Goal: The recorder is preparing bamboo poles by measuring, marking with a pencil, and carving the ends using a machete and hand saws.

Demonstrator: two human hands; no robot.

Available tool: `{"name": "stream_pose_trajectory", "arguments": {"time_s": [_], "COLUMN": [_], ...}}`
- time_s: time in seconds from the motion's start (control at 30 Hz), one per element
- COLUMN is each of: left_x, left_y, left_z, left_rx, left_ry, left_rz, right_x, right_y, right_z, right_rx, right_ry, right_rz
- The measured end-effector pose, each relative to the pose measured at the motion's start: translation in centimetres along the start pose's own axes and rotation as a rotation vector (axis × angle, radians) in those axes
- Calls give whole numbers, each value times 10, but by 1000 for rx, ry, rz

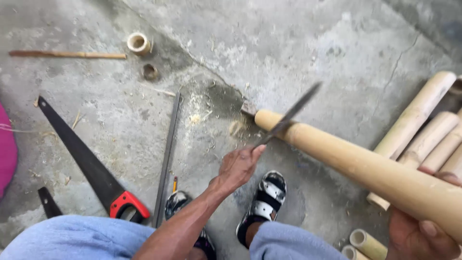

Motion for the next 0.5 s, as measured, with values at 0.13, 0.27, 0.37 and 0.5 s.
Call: {"name": "stream_pose_trajectory", "arguments": {"time_s": [0.13,0.27,0.37,0.5], "left_x": [53,13,28,25], "left_y": [7,3,5,5], "left_z": [-8,22,8,11], "left_rx": [-382,-277,-85,-305], "left_ry": [28,-68,-29,-7], "left_rz": [-134,-68,148,-103], "right_x": [-3,-3,3,2], "right_y": [1,8,3,0], "right_z": [18,-7,-12,-5], "right_rx": [10,-48,-76,-63], "right_ry": [52,38,7,60], "right_rz": [21,-37,-24,-47]}}
Point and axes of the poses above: each hand's wrist, its own y-axis away from the middle knuckle, its own z-axis out of the palm, x = y × z, the point moved 3 cm from there along -y, towards the middle knuckle, and after that the axes turned 12 degrees about x, right-handed, at the moved point
